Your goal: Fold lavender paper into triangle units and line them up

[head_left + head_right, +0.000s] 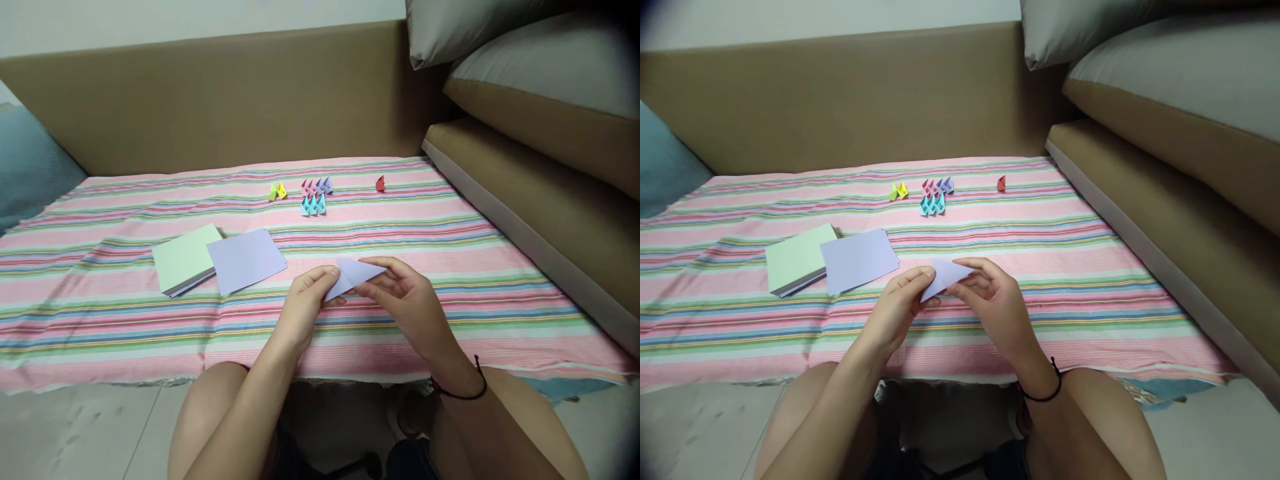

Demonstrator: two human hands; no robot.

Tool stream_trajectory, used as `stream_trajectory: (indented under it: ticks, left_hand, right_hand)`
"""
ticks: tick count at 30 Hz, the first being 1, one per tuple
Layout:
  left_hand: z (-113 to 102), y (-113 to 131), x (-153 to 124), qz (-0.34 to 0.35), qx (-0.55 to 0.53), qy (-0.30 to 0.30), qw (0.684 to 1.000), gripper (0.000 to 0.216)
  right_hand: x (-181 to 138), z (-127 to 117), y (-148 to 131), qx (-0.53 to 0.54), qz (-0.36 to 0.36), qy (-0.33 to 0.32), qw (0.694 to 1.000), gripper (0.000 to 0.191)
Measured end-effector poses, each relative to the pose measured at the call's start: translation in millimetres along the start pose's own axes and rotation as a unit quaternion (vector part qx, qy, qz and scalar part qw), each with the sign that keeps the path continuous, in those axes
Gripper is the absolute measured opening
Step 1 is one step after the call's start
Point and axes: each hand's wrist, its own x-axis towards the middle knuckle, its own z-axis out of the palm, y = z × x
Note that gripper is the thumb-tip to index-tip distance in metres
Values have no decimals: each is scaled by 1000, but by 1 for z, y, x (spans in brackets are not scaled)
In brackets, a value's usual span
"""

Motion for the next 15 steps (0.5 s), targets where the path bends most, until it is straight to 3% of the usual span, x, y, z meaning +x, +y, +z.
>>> stream_trajectory:
  ticks: [7, 11, 15]
  left_hand:
    - [2, -3, 0, 0, 54, -21, 998, 18]
    - [3, 0, -1, 33, 78, -14, 996, 45]
    - [0, 0, 0, 50, 61, 10, 997, 20]
  right_hand:
    - [0, -1, 2, -14, -11, 55, 998, 18]
    - [0, -3, 4, -53, -1, 97, 994, 16]
    - [0, -1, 3, -14, 15, 56, 998, 18]
